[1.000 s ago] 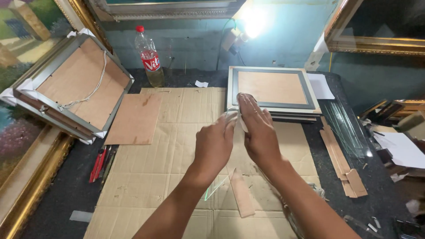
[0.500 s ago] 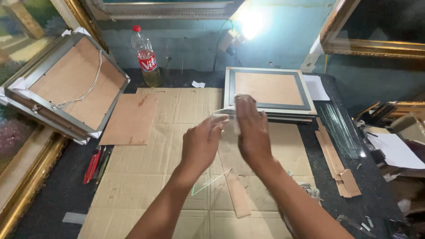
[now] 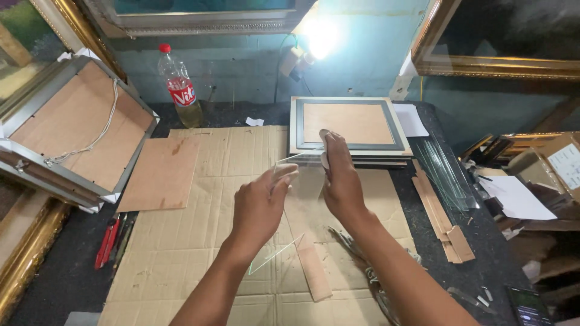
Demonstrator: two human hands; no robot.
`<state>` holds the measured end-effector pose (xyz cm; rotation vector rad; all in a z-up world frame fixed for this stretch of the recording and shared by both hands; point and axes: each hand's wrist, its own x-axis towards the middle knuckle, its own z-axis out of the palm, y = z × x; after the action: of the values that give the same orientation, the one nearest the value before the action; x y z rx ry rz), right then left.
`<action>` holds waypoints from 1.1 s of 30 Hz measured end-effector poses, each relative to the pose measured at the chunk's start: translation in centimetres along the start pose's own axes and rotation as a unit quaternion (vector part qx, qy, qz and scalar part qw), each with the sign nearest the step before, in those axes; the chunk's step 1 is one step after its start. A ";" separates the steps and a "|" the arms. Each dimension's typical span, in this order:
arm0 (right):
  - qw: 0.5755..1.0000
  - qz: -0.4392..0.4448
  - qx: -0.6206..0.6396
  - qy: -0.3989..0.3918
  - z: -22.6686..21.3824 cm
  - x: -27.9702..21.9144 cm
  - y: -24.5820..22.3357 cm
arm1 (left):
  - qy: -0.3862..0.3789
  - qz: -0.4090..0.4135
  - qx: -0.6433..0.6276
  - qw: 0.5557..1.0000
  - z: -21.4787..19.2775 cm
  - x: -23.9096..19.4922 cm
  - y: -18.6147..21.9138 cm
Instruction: Smoothing the edges of a glass pane using a sanding block
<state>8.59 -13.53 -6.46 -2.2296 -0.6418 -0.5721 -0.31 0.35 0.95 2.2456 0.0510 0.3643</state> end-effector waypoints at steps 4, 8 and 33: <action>1.000 0.009 -0.002 0.004 0.3 -0.8 3.3 | -0.007 0.012 0.007 1.000 0.8 -0.3 -0.4; 0.998 -0.065 -0.004 0.001 -1.5 -0.9 -3.8 | 0.009 0.032 0.043 0.999 1.9 0.7 -0.9; 0.945 -0.206 -0.231 -0.106 -5.0 0.1 -9.4 | -0.032 -0.079 0.058 0.995 2.2 1.2 -2.4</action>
<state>2.01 -11.56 1.69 -2.6310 -1.2087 -0.7562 1.62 0.45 -1.89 2.3484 0.2211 0.2089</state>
